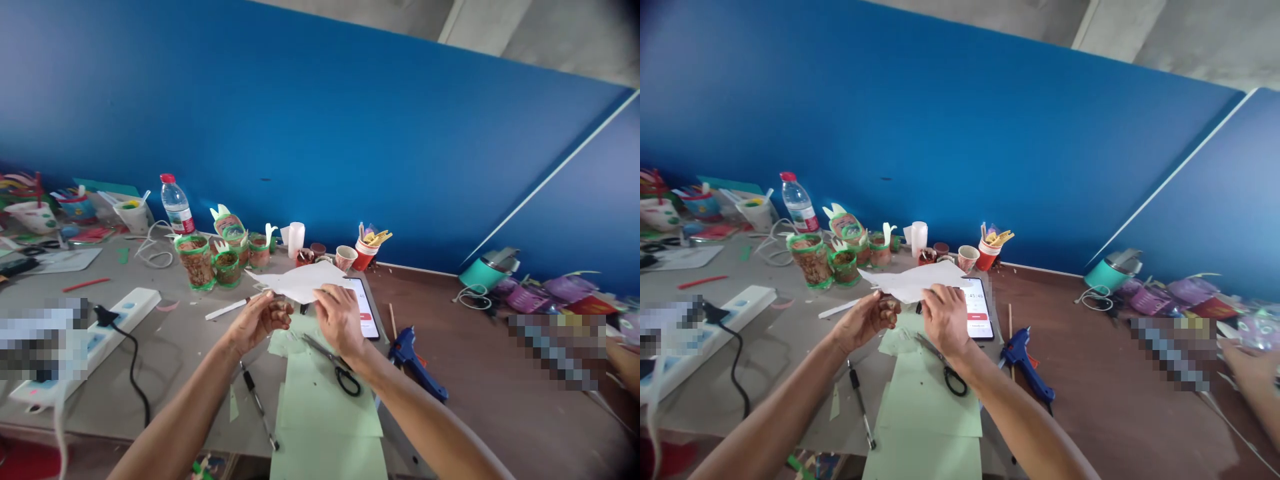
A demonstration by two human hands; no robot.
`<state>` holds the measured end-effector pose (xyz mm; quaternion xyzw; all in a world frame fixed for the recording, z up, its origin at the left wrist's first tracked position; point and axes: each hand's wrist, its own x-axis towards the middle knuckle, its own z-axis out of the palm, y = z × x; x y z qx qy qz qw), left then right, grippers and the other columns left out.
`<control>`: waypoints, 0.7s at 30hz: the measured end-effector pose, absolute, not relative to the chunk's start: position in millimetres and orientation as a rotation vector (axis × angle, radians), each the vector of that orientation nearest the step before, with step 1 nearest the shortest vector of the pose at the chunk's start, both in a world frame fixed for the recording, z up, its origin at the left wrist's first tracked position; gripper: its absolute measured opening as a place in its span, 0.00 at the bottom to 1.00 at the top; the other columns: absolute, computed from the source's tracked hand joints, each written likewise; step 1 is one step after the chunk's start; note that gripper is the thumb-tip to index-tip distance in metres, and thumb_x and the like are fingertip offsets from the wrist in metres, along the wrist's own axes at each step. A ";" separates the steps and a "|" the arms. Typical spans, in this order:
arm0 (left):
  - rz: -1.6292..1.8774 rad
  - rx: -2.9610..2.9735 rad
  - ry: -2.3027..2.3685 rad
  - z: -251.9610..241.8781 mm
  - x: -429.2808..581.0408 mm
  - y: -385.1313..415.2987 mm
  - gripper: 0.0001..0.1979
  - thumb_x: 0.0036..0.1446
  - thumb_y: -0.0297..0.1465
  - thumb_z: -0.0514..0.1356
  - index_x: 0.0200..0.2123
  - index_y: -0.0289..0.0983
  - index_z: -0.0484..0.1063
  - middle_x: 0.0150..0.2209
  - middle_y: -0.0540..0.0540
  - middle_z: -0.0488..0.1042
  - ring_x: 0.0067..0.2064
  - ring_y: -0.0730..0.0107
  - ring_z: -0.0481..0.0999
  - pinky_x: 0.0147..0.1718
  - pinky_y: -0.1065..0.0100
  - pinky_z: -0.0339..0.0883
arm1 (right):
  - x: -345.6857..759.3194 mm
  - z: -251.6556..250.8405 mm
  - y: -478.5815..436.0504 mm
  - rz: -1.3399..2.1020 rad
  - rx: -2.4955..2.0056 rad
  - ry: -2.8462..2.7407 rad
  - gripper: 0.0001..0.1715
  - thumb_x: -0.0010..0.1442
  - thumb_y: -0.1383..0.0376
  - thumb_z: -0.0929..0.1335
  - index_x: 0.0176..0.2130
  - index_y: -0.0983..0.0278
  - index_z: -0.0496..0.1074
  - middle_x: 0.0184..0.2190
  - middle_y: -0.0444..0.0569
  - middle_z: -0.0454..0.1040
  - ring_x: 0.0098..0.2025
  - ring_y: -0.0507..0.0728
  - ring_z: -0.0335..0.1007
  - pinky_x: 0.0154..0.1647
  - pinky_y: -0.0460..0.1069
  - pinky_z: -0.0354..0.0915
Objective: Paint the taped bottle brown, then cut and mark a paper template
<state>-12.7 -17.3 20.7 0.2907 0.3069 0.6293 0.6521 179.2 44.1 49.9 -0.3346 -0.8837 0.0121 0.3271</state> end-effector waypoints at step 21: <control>1.501 0.444 0.616 22.3 -21.9 -15.9 0.32 0.51 0.57 0.56 0.42 0.34 0.74 0.39 0.39 0.79 0.39 0.56 0.78 0.38 0.56 0.72 | 217.0 46.9 52.9 0.342 -0.583 -2.243 0.15 0.59 0.69 0.61 0.42 0.62 0.73 0.44 0.56 0.71 0.46 0.59 0.70 0.46 0.54 0.68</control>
